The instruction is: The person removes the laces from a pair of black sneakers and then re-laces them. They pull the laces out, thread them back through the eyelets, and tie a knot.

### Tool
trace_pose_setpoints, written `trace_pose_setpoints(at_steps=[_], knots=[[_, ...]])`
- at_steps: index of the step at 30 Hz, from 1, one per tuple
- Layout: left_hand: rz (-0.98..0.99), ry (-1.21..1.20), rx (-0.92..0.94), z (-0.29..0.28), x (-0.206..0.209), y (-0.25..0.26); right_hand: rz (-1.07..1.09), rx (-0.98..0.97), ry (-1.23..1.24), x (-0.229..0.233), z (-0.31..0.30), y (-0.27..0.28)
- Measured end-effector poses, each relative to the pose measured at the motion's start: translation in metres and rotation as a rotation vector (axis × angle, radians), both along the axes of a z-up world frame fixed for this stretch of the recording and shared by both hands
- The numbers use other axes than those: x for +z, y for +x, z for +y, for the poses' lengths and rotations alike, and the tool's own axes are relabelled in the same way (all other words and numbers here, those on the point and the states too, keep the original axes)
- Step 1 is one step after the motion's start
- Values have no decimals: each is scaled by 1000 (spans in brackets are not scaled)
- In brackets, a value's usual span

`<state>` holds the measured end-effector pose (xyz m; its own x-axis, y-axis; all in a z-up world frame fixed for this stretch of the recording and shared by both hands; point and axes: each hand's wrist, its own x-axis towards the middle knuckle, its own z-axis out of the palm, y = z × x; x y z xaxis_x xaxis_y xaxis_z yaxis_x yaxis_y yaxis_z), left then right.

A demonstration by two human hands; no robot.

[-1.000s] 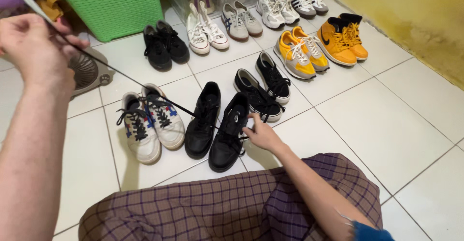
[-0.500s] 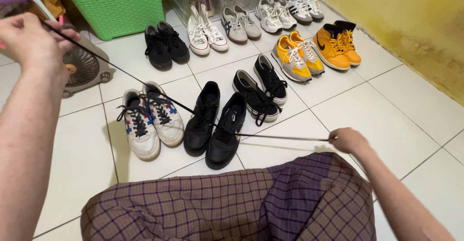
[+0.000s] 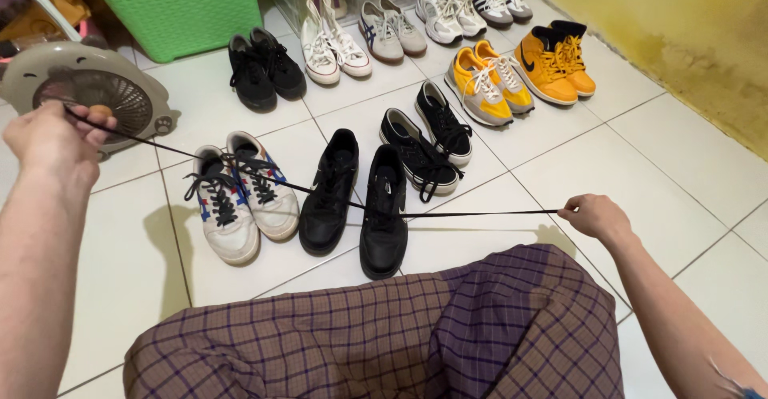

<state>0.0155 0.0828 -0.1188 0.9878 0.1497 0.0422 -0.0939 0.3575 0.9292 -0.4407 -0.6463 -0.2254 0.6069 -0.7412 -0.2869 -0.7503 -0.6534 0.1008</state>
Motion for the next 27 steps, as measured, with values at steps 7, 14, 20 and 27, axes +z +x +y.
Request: trace_pose_setpoints(at_steps=[7, 14, 20, 27], knots=[[-80, 458, -161, -48, -10, -62, -508, 30, 610, 41, 44, 12], [-132, 865, -445, -203, -98, -159, -702, 100, 732, -4, 154, 92], [-75, 883, -466, -276, -165, -209, -884, -21, 843, -65, 237, 130], [-219, 873, -462, -288, -190, -221, -945, -70, 928, -82, 255, 139]])
